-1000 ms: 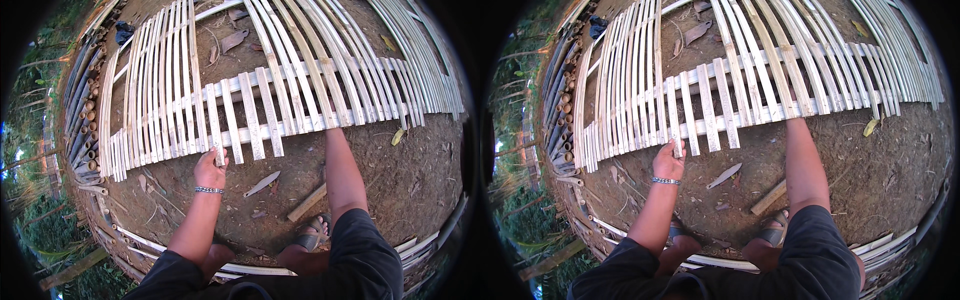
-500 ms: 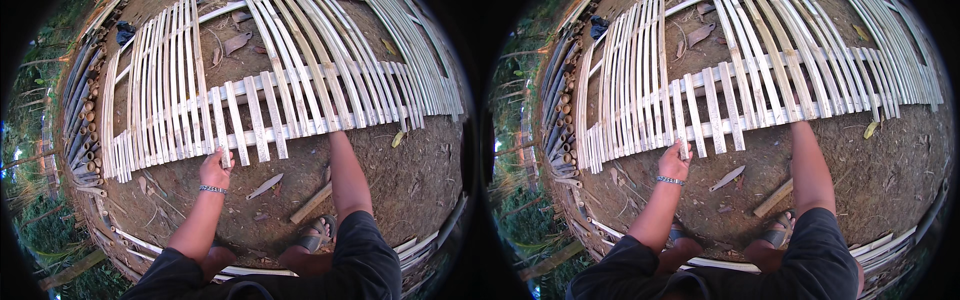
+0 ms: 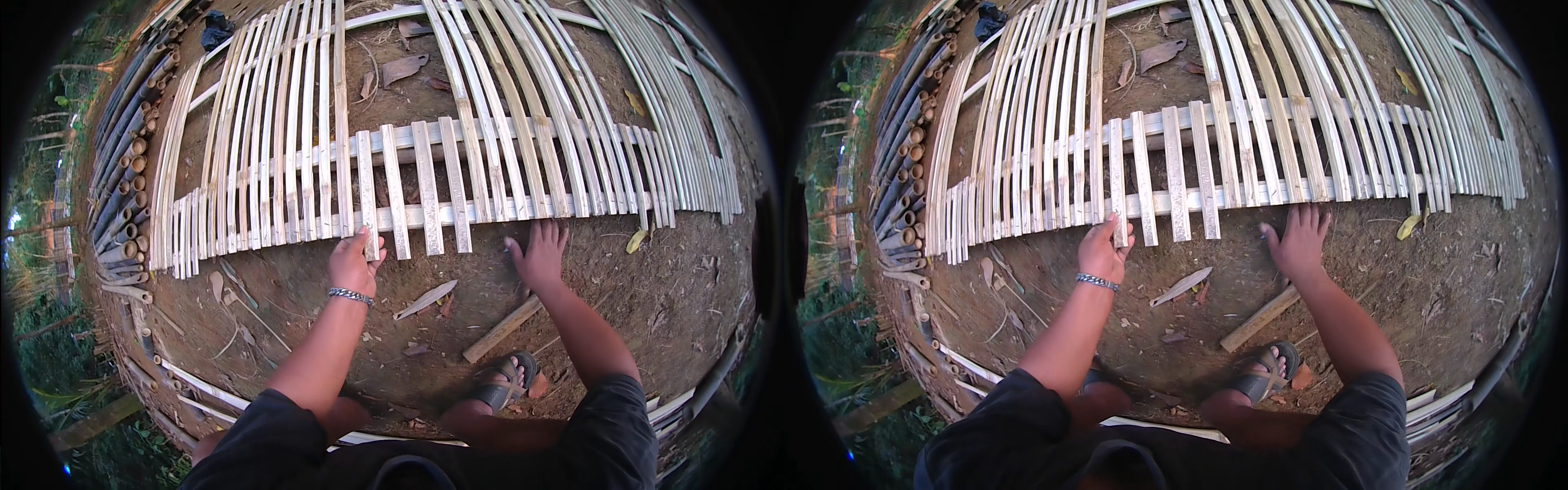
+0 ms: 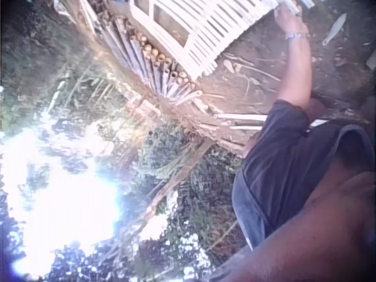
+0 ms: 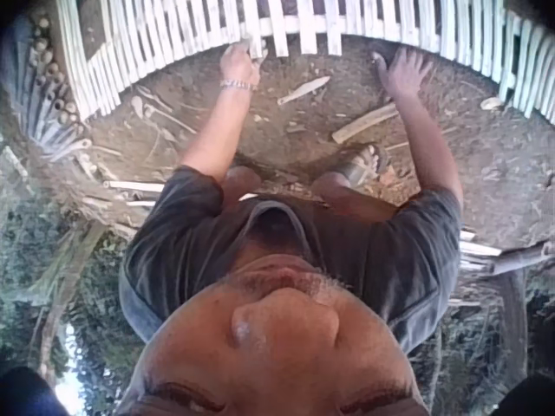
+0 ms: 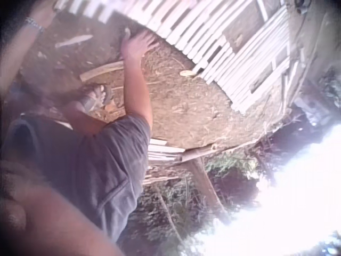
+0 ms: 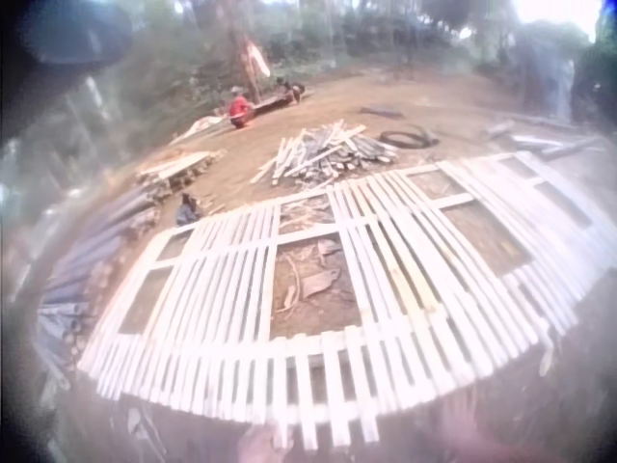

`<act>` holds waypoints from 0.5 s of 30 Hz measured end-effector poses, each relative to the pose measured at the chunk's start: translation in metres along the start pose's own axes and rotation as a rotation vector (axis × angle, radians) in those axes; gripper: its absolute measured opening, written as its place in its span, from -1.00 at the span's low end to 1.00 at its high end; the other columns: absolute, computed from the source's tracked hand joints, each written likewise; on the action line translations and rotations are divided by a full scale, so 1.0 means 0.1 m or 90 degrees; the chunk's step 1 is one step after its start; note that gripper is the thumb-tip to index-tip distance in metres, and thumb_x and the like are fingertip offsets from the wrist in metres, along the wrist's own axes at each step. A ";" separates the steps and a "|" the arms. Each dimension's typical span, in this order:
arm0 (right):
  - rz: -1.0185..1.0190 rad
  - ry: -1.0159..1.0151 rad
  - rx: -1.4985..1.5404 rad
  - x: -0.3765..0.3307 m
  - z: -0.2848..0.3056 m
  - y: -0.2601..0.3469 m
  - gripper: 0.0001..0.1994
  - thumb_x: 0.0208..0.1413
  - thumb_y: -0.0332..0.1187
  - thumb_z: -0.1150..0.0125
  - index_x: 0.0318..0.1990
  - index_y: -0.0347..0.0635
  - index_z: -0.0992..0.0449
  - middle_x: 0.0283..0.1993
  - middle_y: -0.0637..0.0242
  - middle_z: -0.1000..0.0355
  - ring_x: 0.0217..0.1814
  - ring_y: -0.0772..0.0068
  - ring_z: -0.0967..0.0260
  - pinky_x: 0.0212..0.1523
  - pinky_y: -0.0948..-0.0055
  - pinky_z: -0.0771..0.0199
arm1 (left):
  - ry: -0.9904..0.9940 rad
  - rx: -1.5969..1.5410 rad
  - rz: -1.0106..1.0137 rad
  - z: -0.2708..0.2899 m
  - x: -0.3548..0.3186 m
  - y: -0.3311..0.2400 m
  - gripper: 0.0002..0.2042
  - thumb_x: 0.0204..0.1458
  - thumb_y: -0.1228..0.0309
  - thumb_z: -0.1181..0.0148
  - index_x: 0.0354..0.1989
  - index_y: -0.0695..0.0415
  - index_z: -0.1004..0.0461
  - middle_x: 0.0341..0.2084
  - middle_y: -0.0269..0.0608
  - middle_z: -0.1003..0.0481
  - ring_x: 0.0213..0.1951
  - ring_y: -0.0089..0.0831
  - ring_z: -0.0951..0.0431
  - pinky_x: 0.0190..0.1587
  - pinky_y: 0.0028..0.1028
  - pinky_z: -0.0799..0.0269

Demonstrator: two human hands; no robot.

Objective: The person hammers bamboo slats into a rectangular frame on the ground using a small axe. They adjust the alignment of the slats by hand before striking them.

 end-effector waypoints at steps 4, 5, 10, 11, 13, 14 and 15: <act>0.279 0.254 -0.063 -0.50 0.63 0.07 -0.30 0.37 0.17 0.09 0.53 0.05 -0.07 0.49 0.00 -0.12 0.60 0.08 0.06 0.59 -0.17 0.28 | -0.005 0.070 0.015 0.06 -0.12 -0.08 -0.77 0.22 0.30 -0.32 -0.25 0.16 -0.41 -0.36 -0.19 -0.55 -0.31 -0.34 -0.66 -0.33 -0.43 -0.61; 0.323 0.351 -0.084 -0.60 0.72 0.19 -0.31 0.38 0.17 0.09 0.53 0.08 -0.06 0.45 -0.01 -0.17 0.56 0.09 -0.03 0.55 -0.11 0.12 | -0.023 0.102 0.017 0.13 -0.19 -0.11 -0.76 0.21 0.29 -0.32 -0.28 0.16 -0.41 -0.37 -0.21 -0.54 -0.33 -0.36 -0.65 -0.33 -0.44 -0.59; 0.175 0.548 -0.073 -1.12 0.77 0.35 -0.36 0.37 0.16 0.08 0.48 0.11 -0.13 -0.01 0.02 -0.57 0.06 0.02 -0.56 0.07 0.10 -0.53 | -0.016 0.463 -0.604 0.33 -0.26 -0.09 -0.73 0.17 0.20 -0.34 -0.27 0.17 -0.52 -0.33 -0.18 -0.53 -0.33 -0.32 -0.56 -0.24 -0.37 -0.48; 0.117 0.602 -0.093 -1.17 0.80 0.41 -0.37 0.36 0.16 0.06 0.46 0.11 -0.16 -0.11 0.04 -0.62 -0.05 0.00 -0.62 -0.02 0.12 -0.58 | 0.037 0.497 -0.719 0.19 -0.19 -0.28 -0.73 0.16 0.19 -0.34 -0.23 0.16 -0.54 -0.31 -0.16 -0.55 -0.27 -0.27 -0.57 -0.18 -0.32 -0.48; 0.038 0.535 -0.014 -1.37 0.63 0.28 -0.37 0.33 0.16 -0.02 0.42 0.08 -0.18 -0.19 0.02 -0.62 -0.08 -0.06 -0.62 -0.05 0.06 -0.58 | 0.132 0.572 -0.861 -0.19 0.01 -0.55 -0.70 0.14 0.18 -0.34 -0.14 0.16 -0.56 -0.20 -0.11 -0.57 -0.12 -0.18 -0.56 -0.02 -0.21 -0.46; 0.010 0.501 0.033 -1.44 0.48 0.25 -0.36 0.31 0.16 -0.07 0.40 0.07 -0.19 -0.23 0.02 -0.63 -0.10 -0.09 -0.62 -0.07 0.03 -0.59 | 0.163 0.635 -0.891 -0.34 0.12 -0.65 -0.67 0.12 0.18 -0.35 -0.08 0.16 -0.58 -0.12 -0.08 -0.59 -0.03 -0.14 -0.55 0.08 -0.15 -0.43; -0.022 0.484 0.085 -1.47 0.40 0.30 -0.35 0.28 0.15 -0.12 0.39 0.05 -0.19 -0.22 -0.01 -0.62 -0.09 -0.12 -0.61 -0.07 0.02 -0.58 | 0.190 0.677 -0.906 -0.41 0.20 -0.73 -0.60 0.14 0.12 -0.31 0.01 0.15 -0.56 -0.01 -0.07 -0.56 0.07 -0.12 -0.51 0.17 -0.12 -0.36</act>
Point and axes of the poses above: each hand's wrist, its own x-axis towards the middle knuckle, its own z-axis out of the back of the hand, y = z × x, the point moved 1 cm from there along x, towards the middle knuckle
